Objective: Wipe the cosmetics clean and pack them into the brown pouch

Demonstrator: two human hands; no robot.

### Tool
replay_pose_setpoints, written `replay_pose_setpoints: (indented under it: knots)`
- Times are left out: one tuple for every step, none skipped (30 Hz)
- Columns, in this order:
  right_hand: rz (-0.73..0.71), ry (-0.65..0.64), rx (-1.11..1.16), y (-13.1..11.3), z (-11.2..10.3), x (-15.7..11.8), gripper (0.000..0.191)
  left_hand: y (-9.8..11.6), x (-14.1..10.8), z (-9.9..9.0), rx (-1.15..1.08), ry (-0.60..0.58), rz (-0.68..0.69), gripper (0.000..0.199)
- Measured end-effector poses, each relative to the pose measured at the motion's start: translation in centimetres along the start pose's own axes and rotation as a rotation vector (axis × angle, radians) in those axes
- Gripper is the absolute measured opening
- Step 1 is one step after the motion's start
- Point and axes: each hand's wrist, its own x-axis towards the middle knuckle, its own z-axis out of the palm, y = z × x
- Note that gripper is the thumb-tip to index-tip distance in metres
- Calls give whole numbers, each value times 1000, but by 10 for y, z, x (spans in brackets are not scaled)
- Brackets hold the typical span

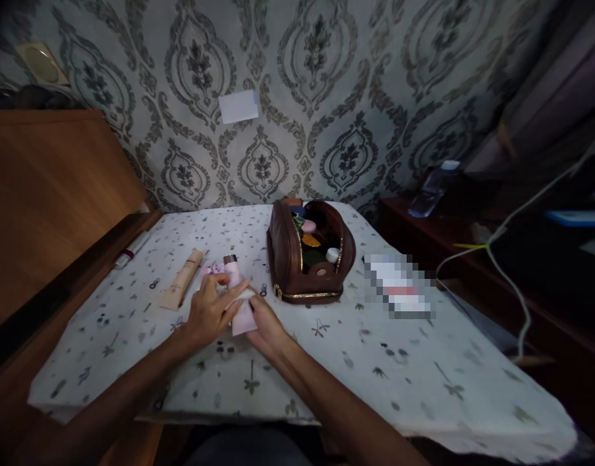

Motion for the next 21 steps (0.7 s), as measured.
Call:
replay_pose_setpoints:
  knots:
    - [0,14,-17,1,1,-3,30,-7,5,-1,-2,14,-45,34]
    - [13,15,-39,1,2,-6,31,-14,11,-1,-12,29,-100,34]
    - [36,5,-65,1,3,-9,32,-20,17,-2,-28,36,-163,34]
    - [61,-9,-89,0,5,-12,32,-27,22,-3,-51,41,-226,34]
    - [81,-19,-106,-2,6,-14,30,-32,27,-2,-88,62,-281,36]
    - [92,-16,-114,-3,8,-16,28,-36,30,-2,-132,83,-336,36]
    - [99,-3,-113,-4,9,-16,27,-38,32,-1,-171,98,-374,36]
    - [106,15,-104,-5,9,-15,26,-38,32,0,-202,110,-395,36]
    - [114,35,-92,-5,8,-14,26,-37,31,2,-225,111,-401,35]
    - [120,58,-79,-5,7,-12,27,-33,29,3,-242,106,-395,34]
    - [123,82,-67,-5,6,-10,27,-28,25,4,-256,98,-382,34]
    - [116,107,-55,-5,4,-8,27,-21,22,5,-270,85,-366,33]
    - [95,127,-45,-4,2,-5,26,-13,17,4,-287,69,-345,34]
    - [68,140,-38,-3,0,-3,26,-5,13,4,-306,45,-321,34]
    - [40,141,-35,-3,-2,-1,26,3,8,2,-326,14,-289,35]
    - [16,134,-37,-2,-3,0,28,12,4,0,-348,-19,-250,35]
    - [-4,123,-43,-2,-4,1,30,19,0,-3,-372,-55,-215,35]
    - [-24,120,-51,-2,-5,1,33,26,-3,-6,-394,-80,-182,34]
    - [-46,130,-55,-1,-6,1,36,31,-6,-9,-412,-97,-154,33]
    - [-71,148,-59,-1,-6,0,38,34,-7,-12,-423,-102,-132,32]
    - [-93,165,-64,-1,-7,-1,39,35,-7,-14,-425,-98,-116,31]
